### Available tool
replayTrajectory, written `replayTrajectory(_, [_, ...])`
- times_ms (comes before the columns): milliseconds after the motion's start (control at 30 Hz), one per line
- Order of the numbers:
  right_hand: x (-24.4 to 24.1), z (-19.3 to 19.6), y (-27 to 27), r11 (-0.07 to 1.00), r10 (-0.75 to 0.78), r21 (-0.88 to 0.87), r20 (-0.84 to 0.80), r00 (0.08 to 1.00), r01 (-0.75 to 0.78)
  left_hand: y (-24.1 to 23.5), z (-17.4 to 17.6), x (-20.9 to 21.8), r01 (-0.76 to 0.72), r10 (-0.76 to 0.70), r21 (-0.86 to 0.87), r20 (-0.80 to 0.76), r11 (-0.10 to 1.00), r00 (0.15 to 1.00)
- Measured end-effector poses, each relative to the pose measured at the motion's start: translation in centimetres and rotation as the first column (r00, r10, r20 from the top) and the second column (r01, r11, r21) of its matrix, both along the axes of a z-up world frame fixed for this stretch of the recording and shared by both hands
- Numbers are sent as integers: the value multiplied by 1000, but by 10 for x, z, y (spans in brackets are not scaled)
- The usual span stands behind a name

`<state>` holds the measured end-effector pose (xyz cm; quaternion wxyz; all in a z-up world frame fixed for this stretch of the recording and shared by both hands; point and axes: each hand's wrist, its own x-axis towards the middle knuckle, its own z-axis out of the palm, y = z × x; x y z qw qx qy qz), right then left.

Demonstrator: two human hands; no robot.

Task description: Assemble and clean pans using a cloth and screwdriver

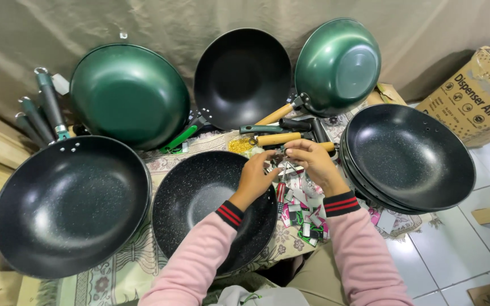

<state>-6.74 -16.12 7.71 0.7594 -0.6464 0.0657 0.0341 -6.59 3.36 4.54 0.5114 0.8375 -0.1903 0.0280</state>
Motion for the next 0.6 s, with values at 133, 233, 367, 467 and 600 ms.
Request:
replayTrajectory(133, [-10,-3,16,992,-2,124,-16,1000,4,25,-1,-13,-75,73,-122,-21,990,997])
replayTrajectory(233, [-17,-4,32,980,0,198,-24,1000,5,34,-3,-24,-111,108,-211,-24,971,994])
replayTrajectory(367, [-29,-4,55,978,-5,209,-7,1000,6,39,-13,-33,-136,145,-288,9,948,989])
replayTrajectory(467, [-45,22,75,986,11,169,23,1000,-15,40,-21,-35,-191,192,-297,-27,936,981])
replayTrajectory(600, [-36,0,68,998,17,-54,118,993,-11,38,-7,-47,-259,207,-399,-169,880,963])
